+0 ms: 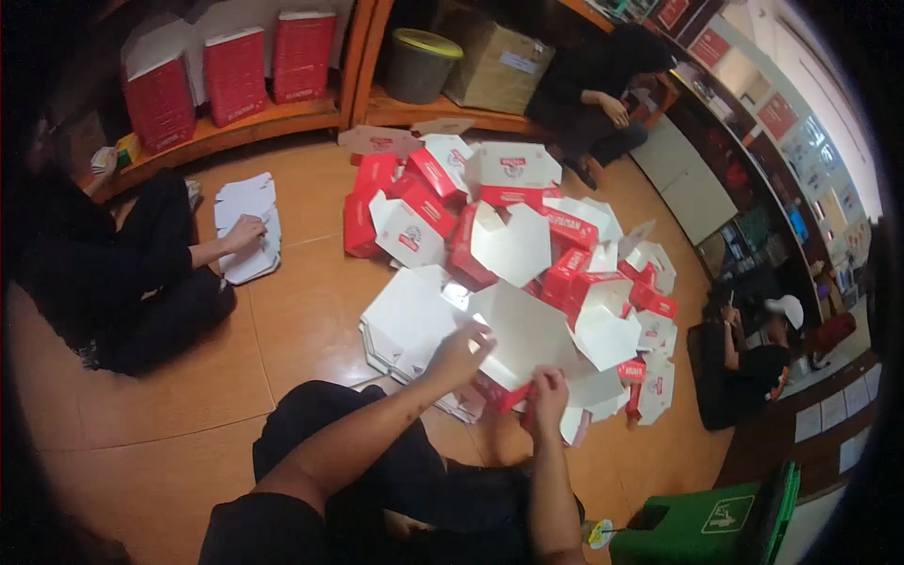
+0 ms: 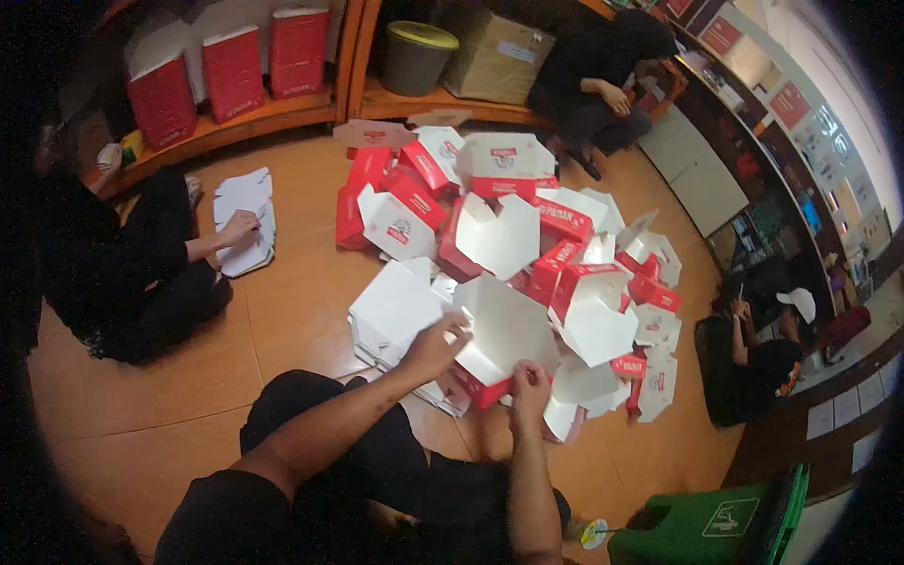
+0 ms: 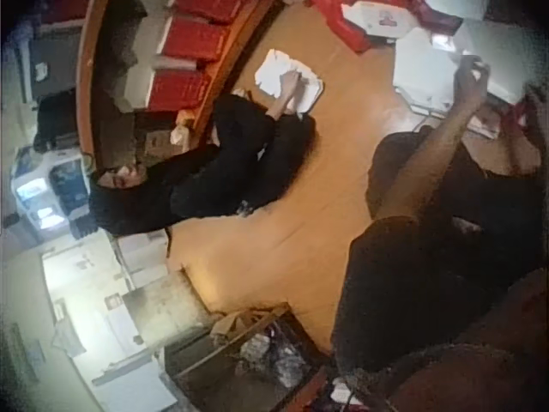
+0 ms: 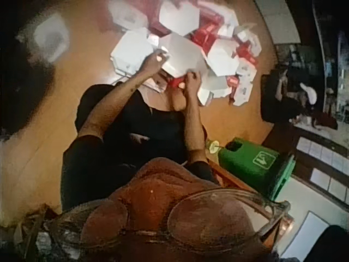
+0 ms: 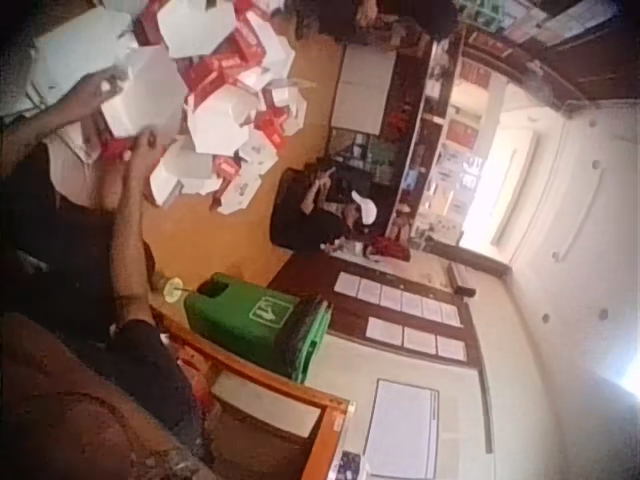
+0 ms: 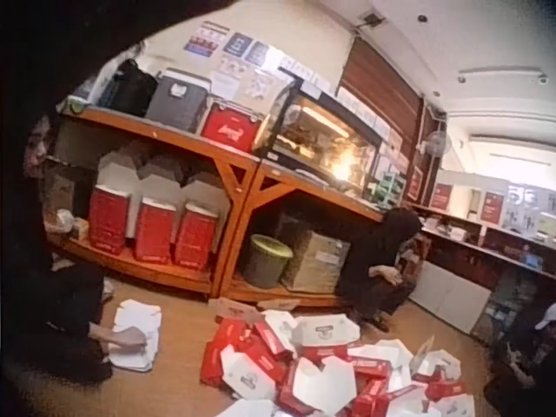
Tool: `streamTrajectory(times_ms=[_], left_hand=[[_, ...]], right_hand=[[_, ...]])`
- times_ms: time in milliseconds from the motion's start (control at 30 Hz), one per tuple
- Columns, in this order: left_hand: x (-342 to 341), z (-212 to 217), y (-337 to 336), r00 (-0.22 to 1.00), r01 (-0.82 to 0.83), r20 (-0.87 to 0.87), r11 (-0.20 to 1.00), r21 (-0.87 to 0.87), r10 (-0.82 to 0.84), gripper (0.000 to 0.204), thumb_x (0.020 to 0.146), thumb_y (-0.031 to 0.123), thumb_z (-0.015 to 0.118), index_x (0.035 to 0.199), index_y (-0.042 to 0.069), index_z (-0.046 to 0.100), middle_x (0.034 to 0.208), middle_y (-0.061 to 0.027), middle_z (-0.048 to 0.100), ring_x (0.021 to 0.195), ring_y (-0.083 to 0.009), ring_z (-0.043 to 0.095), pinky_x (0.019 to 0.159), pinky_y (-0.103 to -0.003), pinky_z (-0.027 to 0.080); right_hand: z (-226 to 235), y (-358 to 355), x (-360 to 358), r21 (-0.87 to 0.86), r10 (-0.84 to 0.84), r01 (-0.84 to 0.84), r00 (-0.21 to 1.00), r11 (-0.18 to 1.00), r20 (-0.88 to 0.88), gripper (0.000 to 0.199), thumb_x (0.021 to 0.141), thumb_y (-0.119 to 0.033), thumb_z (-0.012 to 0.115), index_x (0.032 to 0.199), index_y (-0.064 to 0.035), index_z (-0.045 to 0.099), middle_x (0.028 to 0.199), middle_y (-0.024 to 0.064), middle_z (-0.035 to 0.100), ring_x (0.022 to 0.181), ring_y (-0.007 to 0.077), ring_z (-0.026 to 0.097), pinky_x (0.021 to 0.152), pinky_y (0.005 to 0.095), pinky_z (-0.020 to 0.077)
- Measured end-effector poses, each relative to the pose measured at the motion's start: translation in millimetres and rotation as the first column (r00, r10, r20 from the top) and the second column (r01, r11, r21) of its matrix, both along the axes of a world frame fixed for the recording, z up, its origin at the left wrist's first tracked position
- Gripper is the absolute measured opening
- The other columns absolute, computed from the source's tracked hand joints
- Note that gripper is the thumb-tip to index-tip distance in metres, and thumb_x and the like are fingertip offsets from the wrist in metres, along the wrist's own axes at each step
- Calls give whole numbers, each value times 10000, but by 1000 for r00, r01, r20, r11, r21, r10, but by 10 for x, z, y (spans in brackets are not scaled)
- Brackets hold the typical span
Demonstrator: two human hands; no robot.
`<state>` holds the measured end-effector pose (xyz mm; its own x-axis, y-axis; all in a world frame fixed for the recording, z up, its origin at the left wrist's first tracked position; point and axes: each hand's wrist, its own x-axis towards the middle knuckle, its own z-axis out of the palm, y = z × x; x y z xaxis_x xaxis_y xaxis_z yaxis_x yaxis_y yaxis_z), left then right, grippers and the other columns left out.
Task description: The person sits on the floor and assembles red and white cardboard food boxes by hand. They pick up flat-packed box components, fold the sides, and interlock the tabs to form the box structure. The person works continuously on a large pile of boxes, stacking the finished units nearby.
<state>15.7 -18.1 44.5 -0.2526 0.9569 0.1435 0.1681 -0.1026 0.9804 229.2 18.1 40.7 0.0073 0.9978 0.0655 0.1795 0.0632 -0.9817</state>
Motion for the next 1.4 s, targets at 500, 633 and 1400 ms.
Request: streamTrajectory(times_ms=[500, 633, 1400], left_hand=[[-66, 114, -34, 829, 341, 500, 935, -96, -251, 404, 969, 292, 573, 1320, 121, 469, 1304, -134, 496, 1133, -253, 537, 968, -338, 442], [-107, 24, 1, 774, 433, 553, 895, -107, -309, 577, 963, 428, 555, 1388, 62, 422, 1368, -149, 473, 1245, -240, 467, 1031, -357, 385], [-249, 233, 55, 556, 24, 830, 997, -73, 48, 859, 921, 706, 355, 1530, 173, 66, 1546, -159, 215, 1405, -335, 265, 1117, -573, 209]], right_hand=[[103, -3, 283, -42, 93, -130, 867, 991, -490, 394, 925, -327, 532, 1180, -27, 541, 1010, 122, 653, 885, 244, 635, 798, 365, 525], [156, 10, 270, -200, 139, -345, 747, 917, -651, 529, 974, -407, 494, 1328, -17, 452, 1233, 149, 590, 1083, 281, 593, 944, 406, 478], [553, 216, 934, -557, 328, -375, 926, 741, -188, 580, 903, -243, 570, 1423, -69, 381, 1142, 95, 581, 888, 185, 625, 637, 328, 549]])
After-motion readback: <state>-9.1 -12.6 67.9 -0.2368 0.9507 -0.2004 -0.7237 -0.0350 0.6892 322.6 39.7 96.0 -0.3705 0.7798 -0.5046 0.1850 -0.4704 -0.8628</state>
